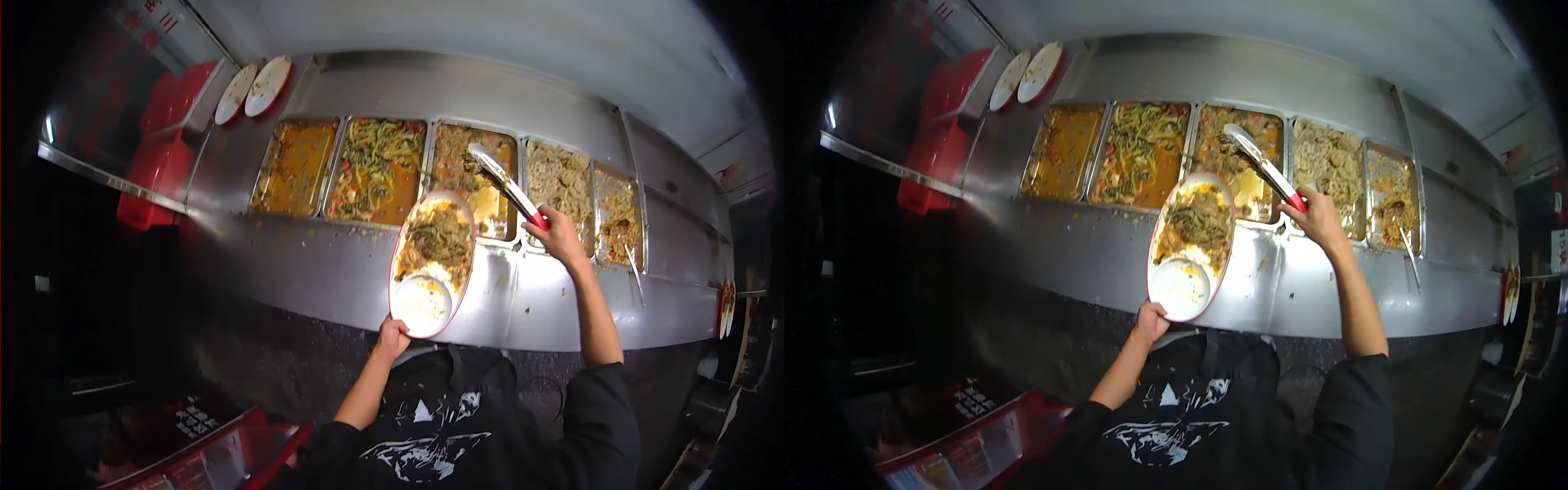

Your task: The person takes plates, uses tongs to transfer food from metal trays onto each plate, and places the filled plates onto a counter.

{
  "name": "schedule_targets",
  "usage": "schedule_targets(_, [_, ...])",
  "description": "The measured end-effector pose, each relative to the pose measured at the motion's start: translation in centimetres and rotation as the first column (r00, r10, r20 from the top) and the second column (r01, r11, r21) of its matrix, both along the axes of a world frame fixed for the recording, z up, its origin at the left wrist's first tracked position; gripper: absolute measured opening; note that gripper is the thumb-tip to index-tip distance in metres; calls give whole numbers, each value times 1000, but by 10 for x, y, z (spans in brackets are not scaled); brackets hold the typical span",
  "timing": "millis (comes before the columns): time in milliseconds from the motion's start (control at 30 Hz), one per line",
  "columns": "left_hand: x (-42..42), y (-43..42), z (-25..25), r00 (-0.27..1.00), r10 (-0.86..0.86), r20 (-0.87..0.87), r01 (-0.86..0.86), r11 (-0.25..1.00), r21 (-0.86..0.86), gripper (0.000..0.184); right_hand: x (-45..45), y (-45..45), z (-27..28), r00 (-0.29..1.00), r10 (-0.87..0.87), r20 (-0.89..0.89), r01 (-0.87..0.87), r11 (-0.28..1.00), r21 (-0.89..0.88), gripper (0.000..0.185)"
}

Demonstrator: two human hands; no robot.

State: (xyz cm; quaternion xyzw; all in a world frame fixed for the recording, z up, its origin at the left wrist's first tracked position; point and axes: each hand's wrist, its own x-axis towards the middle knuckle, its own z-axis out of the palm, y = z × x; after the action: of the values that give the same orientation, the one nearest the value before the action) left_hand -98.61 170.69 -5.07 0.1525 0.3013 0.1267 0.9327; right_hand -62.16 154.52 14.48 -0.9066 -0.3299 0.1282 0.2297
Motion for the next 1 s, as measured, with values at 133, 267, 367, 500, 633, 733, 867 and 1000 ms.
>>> schedule_targets(133, [1, 2, 6, 1000, 6, -19, -6, 1000, 7, 75, -44, -18, 8, 926, 296, 235, -276, 954, -116, 26])
schedule_targets(267, [-3, 1, -4, 1000, -10, -27, 10, 1000, -5, 76, -70, -24, -9, 786, 456, 418, -310, 875, -371, 16])
schedule_targets(367, [-3, 3, -12, 1000, -1, -8, 1, 1000, -12, 75, -73, -27, 1, 764, 444, 469, -284, 883, -374, 16])
schedule_targets(500, [-1, 2, -2, 999, -7, -34, 7, 1000, -1, 73, -82, -36, -13, 745, 398, 536, -266, 913, -309, 25])
schedule_targets(633, [-2, 2, -8, 1000, -11, 8, 11, 1000, -24, 73, -86, -32, -20, 818, 297, 494, -228, 954, -196, 27])
schedule_targets(733, [0, 3, -5, 1000, 9, -12, -9, 1000, -11, 73, -80, -30, -19, 879, 177, 443, -194, 981, -7, 18])
schedule_targets(867, [0, 0, -1, 1000, 22, -8, -22, 1000, -6, 73, -63, -25, -18, 986, 9, 166, -23, 996, 81, 21])
schedule_targets(1000, [1, 1, 2, 1000, 10, 27, -10, 1000, 4, 74, -24, -22, -21, 944, -186, -272, 200, 979, 25, 25])
